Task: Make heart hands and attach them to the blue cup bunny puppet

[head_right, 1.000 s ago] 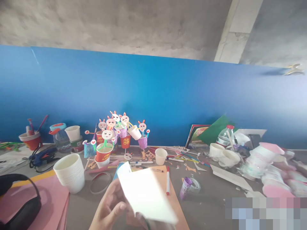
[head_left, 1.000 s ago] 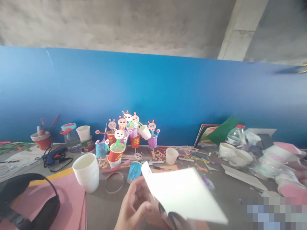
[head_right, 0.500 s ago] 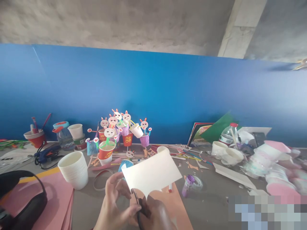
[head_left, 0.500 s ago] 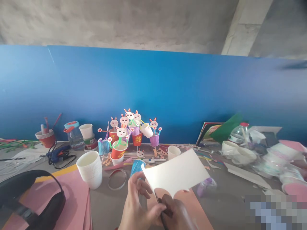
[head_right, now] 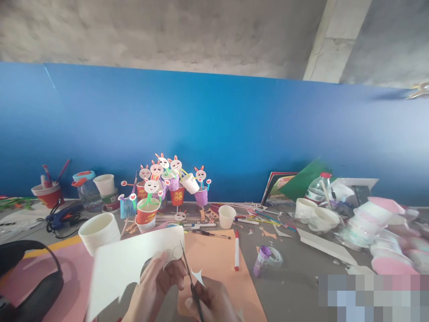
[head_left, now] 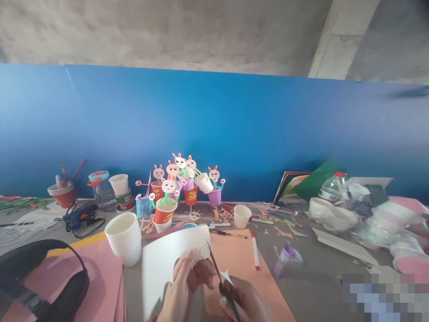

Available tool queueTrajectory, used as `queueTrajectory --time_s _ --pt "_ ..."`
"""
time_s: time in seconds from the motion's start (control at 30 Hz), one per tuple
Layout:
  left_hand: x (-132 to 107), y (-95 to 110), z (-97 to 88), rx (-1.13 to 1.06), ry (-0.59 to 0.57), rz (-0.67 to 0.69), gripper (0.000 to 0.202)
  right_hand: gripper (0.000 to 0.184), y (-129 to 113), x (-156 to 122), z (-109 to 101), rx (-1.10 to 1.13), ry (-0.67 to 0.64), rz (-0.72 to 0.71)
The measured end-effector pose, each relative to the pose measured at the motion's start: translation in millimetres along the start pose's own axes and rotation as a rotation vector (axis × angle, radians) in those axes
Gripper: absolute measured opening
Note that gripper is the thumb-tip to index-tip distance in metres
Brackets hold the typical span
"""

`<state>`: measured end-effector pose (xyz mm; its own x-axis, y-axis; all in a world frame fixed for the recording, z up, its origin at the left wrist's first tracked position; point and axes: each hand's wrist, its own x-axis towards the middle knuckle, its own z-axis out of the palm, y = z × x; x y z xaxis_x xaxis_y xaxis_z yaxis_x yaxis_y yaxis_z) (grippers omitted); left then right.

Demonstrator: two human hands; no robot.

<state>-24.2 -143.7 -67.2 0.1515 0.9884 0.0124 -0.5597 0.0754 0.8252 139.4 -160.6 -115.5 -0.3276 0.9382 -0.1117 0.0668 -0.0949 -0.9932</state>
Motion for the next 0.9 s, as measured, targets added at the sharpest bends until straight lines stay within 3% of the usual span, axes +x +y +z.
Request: queueTrajectory --time_s 0.17,0.47,0.9 --pt "-2.7 2.9 -1.1 0.156 -0.053 0.005 0.047 0.064 1.7 -0.2 2.1 0.081 -0.016 -0.095" --pt "-8.2 8.7 -2.4 0.264 -0.079 -0.005 0.058 0.066 6.2 0.0 -3.4 0.071 -0.08 -0.09" --pt "-9.0 13.9 -0.9 0.22 -0.131 -0.037 0.054 0.068 -8.9 -2.9 -8.0 -0.015 -0.12 -0.102"
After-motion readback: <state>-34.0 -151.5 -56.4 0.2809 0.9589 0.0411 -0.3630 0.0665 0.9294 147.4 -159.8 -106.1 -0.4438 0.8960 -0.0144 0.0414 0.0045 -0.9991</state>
